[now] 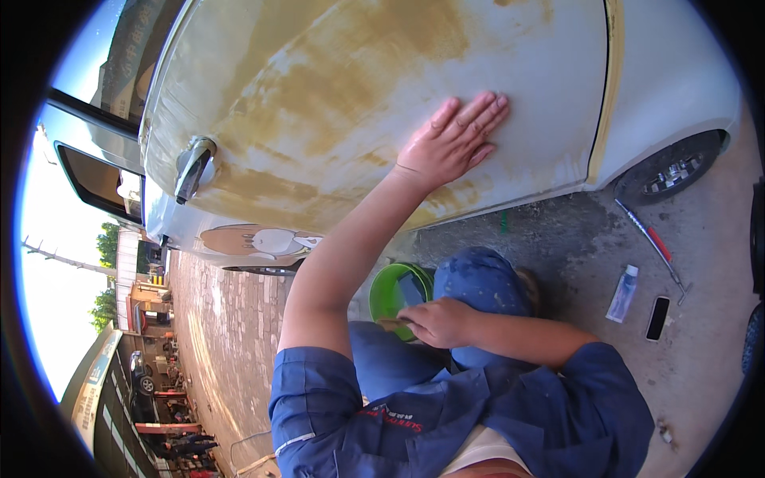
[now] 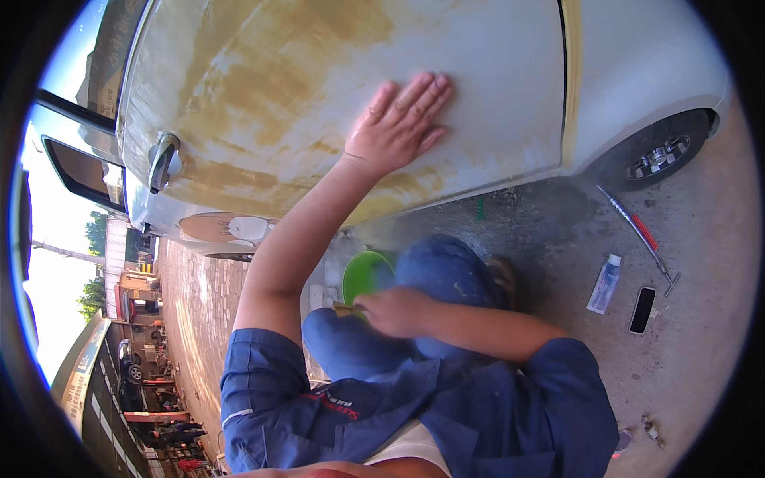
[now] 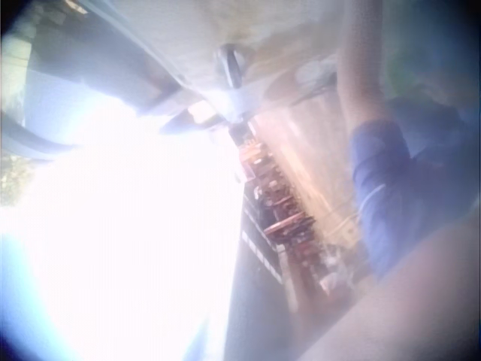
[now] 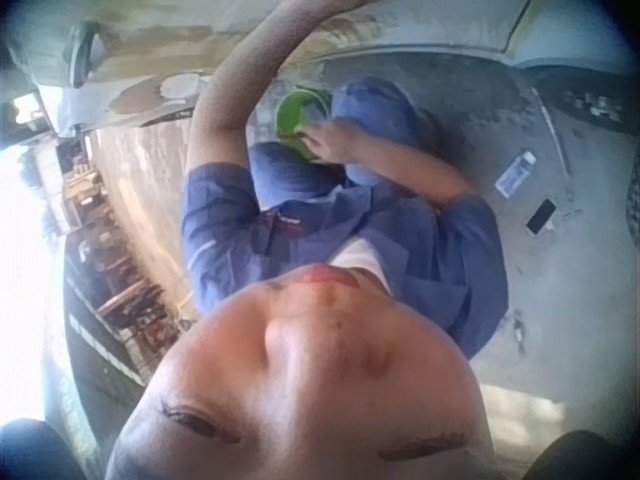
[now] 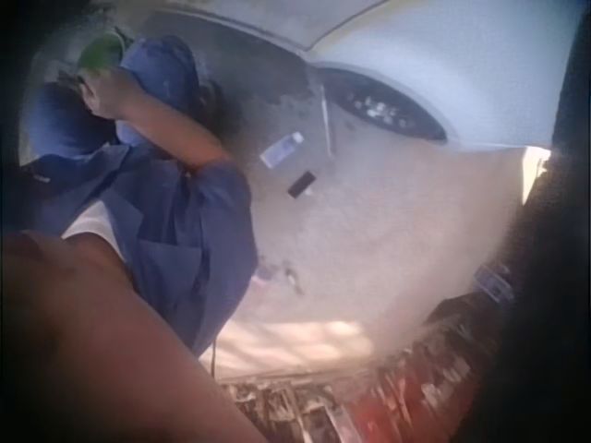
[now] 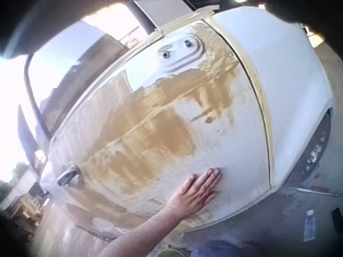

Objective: The person sands the surface of a white car door using a sanding block and a smaller sanding pad. They repeatedly dip the sanding block into a green bucket of water and wipe the door surface with their hand.

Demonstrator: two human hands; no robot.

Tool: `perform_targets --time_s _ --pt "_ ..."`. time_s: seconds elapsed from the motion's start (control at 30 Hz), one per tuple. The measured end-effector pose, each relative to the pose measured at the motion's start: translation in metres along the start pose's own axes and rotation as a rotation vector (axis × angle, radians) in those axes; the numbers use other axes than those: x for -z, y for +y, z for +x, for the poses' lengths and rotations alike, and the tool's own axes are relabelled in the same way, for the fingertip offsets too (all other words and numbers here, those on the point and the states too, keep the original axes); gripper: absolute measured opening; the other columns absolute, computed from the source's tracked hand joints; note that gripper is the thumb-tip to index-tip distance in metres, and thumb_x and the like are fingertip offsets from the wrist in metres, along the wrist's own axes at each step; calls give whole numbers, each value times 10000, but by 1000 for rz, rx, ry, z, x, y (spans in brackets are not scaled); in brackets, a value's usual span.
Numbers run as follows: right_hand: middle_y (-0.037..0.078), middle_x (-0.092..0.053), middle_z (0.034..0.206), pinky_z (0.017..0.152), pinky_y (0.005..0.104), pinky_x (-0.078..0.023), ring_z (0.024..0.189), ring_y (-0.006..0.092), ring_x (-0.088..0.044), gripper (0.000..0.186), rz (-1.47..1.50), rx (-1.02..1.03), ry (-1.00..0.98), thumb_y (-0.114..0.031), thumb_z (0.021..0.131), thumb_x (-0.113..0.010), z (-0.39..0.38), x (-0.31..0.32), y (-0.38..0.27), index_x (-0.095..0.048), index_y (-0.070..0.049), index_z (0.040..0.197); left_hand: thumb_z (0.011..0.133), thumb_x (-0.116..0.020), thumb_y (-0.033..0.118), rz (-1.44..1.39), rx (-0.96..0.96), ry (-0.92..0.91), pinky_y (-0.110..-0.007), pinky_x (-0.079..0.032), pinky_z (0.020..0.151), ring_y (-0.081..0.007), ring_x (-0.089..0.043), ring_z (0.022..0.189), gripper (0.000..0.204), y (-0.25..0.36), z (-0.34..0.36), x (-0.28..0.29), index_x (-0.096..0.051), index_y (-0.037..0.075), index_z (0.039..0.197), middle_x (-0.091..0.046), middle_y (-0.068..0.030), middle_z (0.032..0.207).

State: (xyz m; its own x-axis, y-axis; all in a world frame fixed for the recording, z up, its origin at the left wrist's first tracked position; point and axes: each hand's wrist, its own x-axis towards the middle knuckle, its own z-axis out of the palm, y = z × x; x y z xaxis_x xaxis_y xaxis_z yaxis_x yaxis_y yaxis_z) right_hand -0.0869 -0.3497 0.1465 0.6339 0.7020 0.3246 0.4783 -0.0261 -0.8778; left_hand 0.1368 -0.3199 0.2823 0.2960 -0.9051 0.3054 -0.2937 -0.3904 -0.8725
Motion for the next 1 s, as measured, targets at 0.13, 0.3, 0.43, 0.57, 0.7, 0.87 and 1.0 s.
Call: perform_targets --time_s 0.13,0.3,0.43,0.57,0.7,0.87,1.0 --pt "144 -723 920 675 491 -560 788 382 -700 244 -61 -37 14 -159 935 -645 -1 4 -8 -650 -110 1174 1050 -408 506 6 -347 -80 -384 -95 1280 -115 -235 1559 669 30 -67 -26 -299 205 1637 -307 61 1683" --pt "152 -719 887 667 483 -559 770 376 -700 228 -75 -58 31 -178 946 -630 4 4 -9 -650 -114 1164 1003 -512 534 -53 -69 -11 -413 -111 1289 -118 -288 1540 701 -59 -78 9 -370 215 1611 -349 48 1665" --pt "150 -714 844 633 490 -566 711 379 -701 203 -100 -27 37 -220 961 -596 9 -3 -5 -645 -148 1144 985 -516 566 -176 376 38 -475 -130 1274 -204 -339 1527 671 -114 -84 24 -497 177 1530 -420 -28 1623" --pt "149 -712 833 630 484 -569 707 372 -702 195 -105 -3 68 -208 937 -625 10 -6 -4 -657 -128 1111 994 -514 567 -29 249 100 -497 -110 1277 -198 -346 1526 632 -53 -122 -13 -532 205 1512 -456 -9 1602" --pt "148 -720 860 647 481 -575 726 371 -707 212 -123 15 98 -175 909 -656 11 -3 -5 -663 -95 1105 1028 -496 430 -202 -52 -66 -411 -102 1284 -114 -235 1559 665 34 -186 -53 -340 170 1620 -322 61 1678" --pt "165 -725 906 676 476 -580 775 365 -717 252 -143 7 86 -169 901 -668 11 2 -5 -665 -80 1137 945 -602 270 -1090 131 -361 -438 -509 1037 -278 -645 1216 411 124 -272 -28 -640 70 1302 -685 -161 1264" --pt "172 -727 917 691 470 -585 791 368 -718 300 -99 -23 109 -142 891 -680 11 0 1 -651 -69 1180 878 -647 248 -1158 1345 -498 -498 -551 621 -394 -678 659 253 224 -344 -11 -660 46 725 -679 -189 709"
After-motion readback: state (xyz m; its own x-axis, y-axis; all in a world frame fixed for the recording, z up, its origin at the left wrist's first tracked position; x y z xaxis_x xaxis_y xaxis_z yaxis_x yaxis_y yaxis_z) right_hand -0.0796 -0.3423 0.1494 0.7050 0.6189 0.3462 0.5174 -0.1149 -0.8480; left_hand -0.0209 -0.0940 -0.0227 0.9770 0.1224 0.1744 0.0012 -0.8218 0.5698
